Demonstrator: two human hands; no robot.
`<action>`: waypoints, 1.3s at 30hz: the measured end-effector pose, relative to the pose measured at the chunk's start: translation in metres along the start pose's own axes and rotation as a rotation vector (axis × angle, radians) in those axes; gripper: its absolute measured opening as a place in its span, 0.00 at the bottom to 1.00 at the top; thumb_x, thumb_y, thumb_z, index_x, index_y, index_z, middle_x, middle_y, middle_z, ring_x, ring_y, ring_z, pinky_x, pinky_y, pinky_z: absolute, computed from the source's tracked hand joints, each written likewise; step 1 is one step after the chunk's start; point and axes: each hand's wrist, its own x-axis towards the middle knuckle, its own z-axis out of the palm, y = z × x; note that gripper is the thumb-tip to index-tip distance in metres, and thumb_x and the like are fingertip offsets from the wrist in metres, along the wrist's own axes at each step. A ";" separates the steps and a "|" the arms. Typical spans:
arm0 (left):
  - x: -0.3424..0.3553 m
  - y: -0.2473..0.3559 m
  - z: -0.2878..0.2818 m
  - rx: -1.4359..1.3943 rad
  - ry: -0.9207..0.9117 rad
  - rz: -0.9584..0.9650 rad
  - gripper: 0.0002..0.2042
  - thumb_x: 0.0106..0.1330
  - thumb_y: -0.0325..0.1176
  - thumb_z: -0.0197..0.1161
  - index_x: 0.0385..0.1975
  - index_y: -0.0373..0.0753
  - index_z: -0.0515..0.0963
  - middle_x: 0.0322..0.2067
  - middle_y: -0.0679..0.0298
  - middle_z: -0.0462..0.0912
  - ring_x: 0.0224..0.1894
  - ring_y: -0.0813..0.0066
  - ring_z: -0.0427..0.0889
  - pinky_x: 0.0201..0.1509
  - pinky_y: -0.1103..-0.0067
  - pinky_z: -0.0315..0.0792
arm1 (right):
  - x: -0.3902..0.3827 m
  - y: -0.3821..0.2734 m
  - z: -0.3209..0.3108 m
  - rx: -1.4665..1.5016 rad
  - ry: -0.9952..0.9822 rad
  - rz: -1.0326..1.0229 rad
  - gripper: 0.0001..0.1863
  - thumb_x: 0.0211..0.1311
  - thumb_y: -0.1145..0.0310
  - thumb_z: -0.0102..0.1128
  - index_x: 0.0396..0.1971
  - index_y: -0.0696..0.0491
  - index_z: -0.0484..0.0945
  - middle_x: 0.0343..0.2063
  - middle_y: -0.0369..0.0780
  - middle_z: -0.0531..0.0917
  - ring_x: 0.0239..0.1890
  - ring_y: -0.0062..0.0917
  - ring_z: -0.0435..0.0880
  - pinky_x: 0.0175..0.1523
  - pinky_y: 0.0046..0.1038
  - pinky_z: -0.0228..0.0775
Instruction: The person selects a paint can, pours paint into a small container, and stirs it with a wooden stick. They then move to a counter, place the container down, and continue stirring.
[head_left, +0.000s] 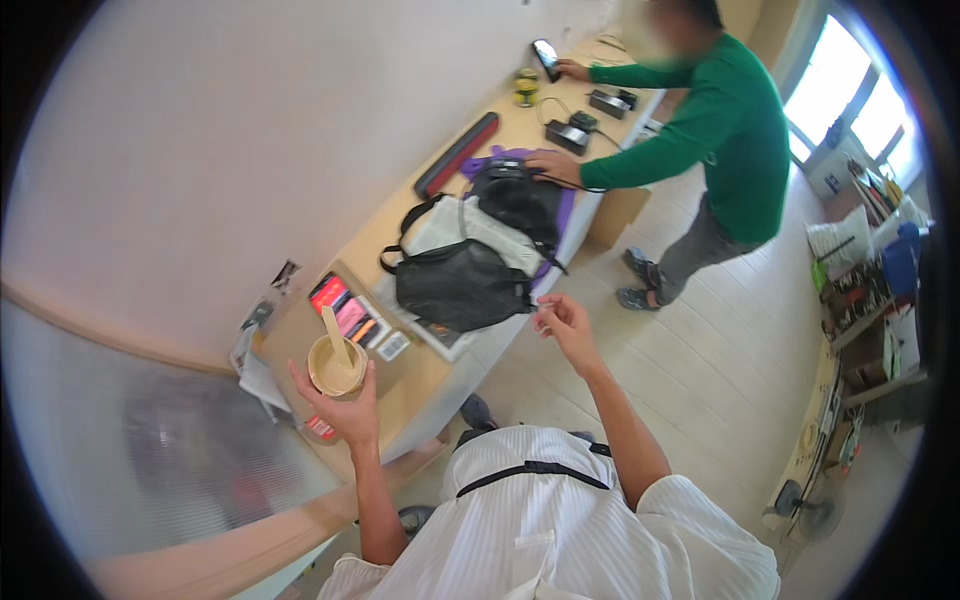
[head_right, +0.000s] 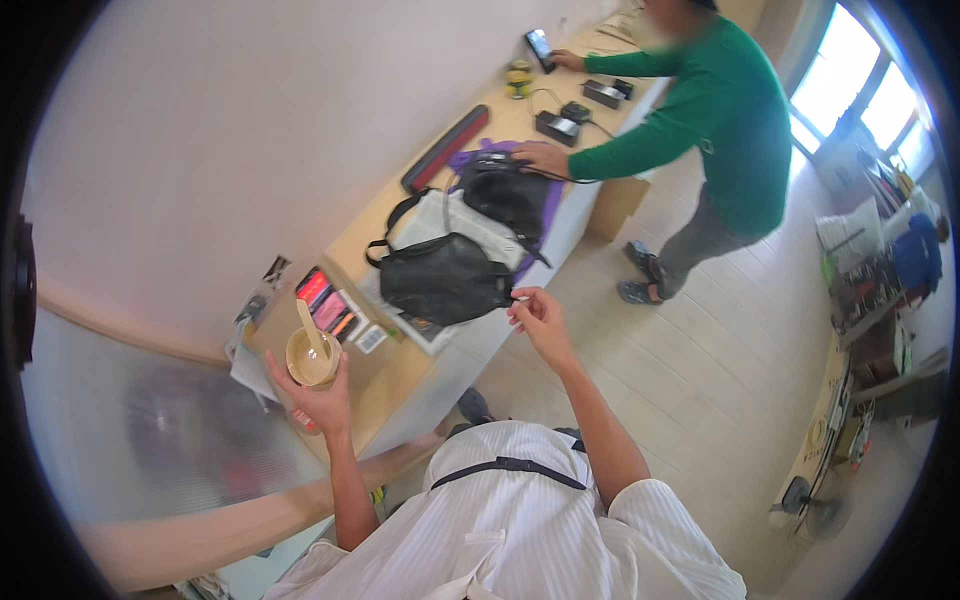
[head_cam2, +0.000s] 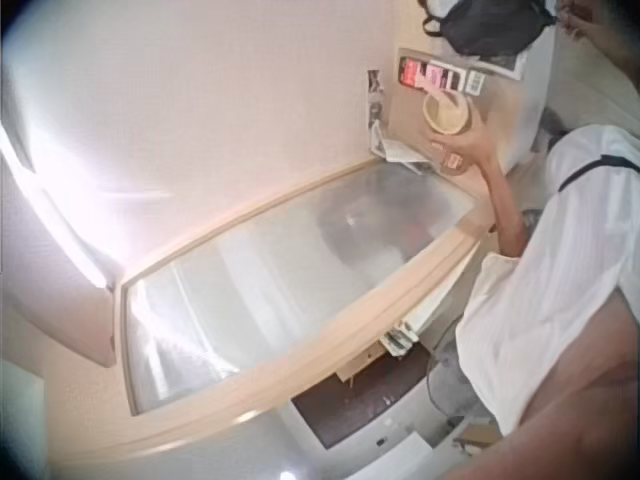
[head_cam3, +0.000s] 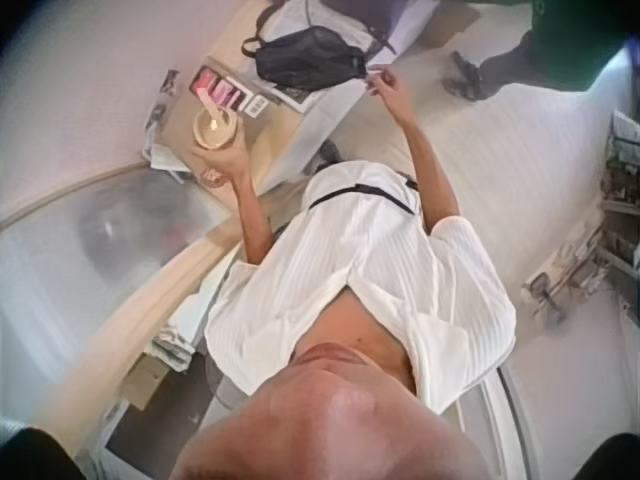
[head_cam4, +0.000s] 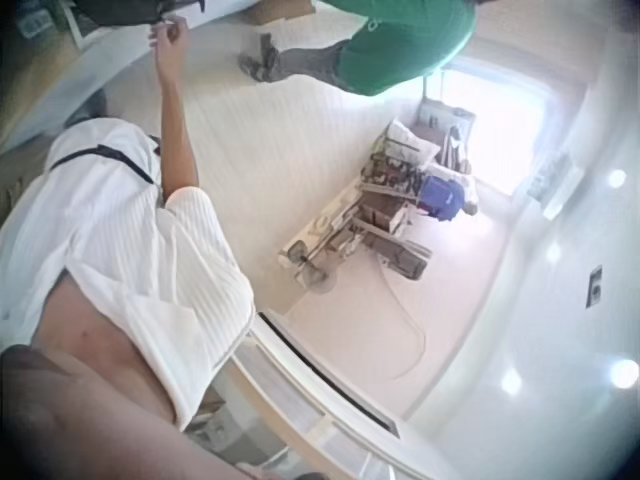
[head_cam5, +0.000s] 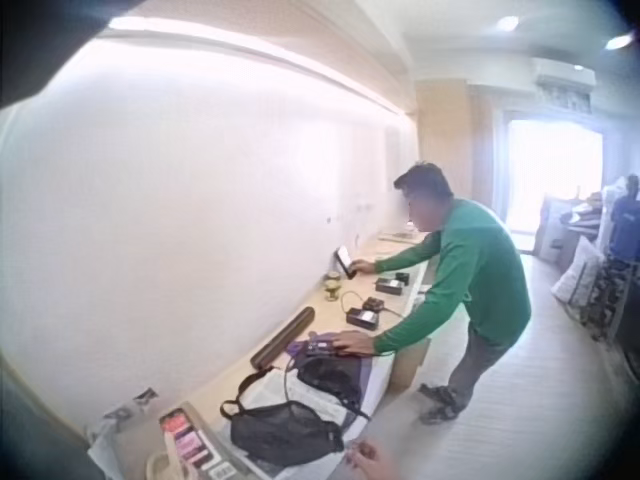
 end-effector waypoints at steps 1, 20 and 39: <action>0.009 0.000 0.009 0.028 -0.032 0.033 0.60 0.53 0.28 0.86 0.82 0.36 0.46 0.69 0.51 0.68 0.73 0.53 0.70 0.78 0.60 0.62 | -0.008 0.003 -0.001 0.000 0.033 0.004 0.14 0.75 0.69 0.62 0.57 0.55 0.79 0.36 0.36 0.87 0.38 0.19 0.86 0.43 0.24 0.79; -0.326 0.190 0.319 -0.109 -1.295 0.313 0.59 0.51 0.23 0.84 0.82 0.40 0.48 0.65 0.53 0.70 0.68 0.58 0.74 0.75 0.64 0.66 | -0.229 0.187 -0.300 0.457 0.620 0.158 0.13 0.73 0.67 0.62 0.53 0.57 0.82 0.35 0.37 0.88 0.36 0.19 0.87 0.40 0.24 0.80; -0.588 0.336 0.869 -0.313 -1.707 0.643 0.51 0.53 0.34 0.85 0.77 0.36 0.60 0.60 0.47 0.78 0.63 0.48 0.80 0.68 0.62 0.76 | -0.370 0.478 -0.526 0.575 0.824 1.391 0.13 0.63 0.65 0.65 0.38 0.61 0.87 0.29 0.46 0.89 0.27 0.28 0.88 0.31 0.32 0.80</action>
